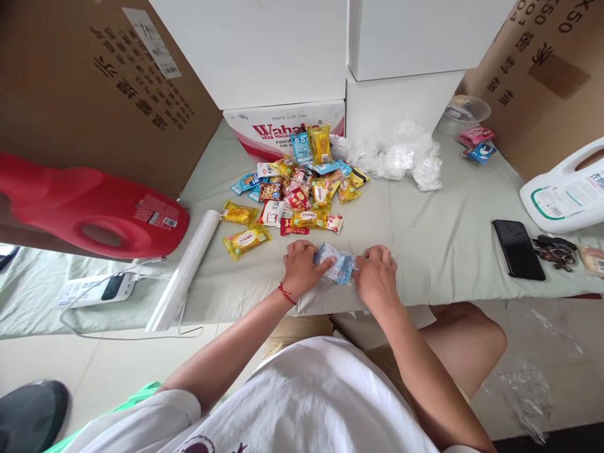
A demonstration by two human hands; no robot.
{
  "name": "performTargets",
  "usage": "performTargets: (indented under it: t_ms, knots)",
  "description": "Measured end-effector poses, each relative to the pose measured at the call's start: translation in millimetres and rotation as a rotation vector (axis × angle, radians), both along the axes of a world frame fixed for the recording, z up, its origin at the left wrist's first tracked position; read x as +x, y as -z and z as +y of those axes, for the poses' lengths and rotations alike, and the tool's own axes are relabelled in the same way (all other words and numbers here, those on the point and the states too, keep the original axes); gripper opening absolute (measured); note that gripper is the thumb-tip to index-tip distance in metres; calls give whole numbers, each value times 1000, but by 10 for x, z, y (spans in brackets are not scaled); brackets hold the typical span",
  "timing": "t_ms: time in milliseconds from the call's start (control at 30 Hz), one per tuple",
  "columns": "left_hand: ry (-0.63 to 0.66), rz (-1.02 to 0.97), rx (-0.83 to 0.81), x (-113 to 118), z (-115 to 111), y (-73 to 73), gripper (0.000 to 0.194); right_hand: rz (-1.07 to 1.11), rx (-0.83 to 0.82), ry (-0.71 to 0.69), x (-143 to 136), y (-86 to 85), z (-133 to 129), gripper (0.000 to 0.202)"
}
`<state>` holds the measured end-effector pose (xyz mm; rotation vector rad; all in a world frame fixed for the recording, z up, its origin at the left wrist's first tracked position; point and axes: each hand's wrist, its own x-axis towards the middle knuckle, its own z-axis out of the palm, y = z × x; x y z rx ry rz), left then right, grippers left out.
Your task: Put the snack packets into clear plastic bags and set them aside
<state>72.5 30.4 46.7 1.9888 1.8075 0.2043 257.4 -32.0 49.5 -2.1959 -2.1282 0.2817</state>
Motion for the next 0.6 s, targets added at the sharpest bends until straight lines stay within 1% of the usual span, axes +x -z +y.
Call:
performTargets:
  t_ms: [100, 133, 167, 233, 300, 367, 400, 467, 500, 567, 600]
  knots:
    - [56, -99, 5, 66, -149, -30, 33, 127, -87, 56, -124, -31, -106, 14]
    - [78, -132, 47, 93, -216, -28, 28, 213, -114, 79, -153, -35, -137, 13]
    - [117, -154, 123, 121, -286, -15, 22, 337, -126, 104, -173, -33, -164, 11]
    - [247, -165, 361, 167, -417, 44, 12, 703, -105, 158, -193, -7, -208, 8]
    - [409, -165, 616, 191, -503, 133, 8, 1167, -83, 222, -193, 37, -247, 11]
    - [514, -192, 784, 192, -524, 222, 11, 1588, -117, 286, -183, 83, -286, 24]
    - [541, -214, 823, 185, -513, 258, 11, 1748, -147, 316, -176, 101, -304, 31]
    - [617, -272, 808, 163, -468, 307, 9, 1959, -189, 382, -165, 130, -330, 36]
    - [682, -313, 767, 151, -445, 321, 10, 2004, -190, 409, -162, 142, -334, 36]
    - [825, -438, 656, 133, -415, 337, 16, 1978, -164, 450, -167, 171, -319, 35]
    - [869, -532, 600, 130, -409, 340, 16, 1924, -148, 459, -172, 188, -301, 34]
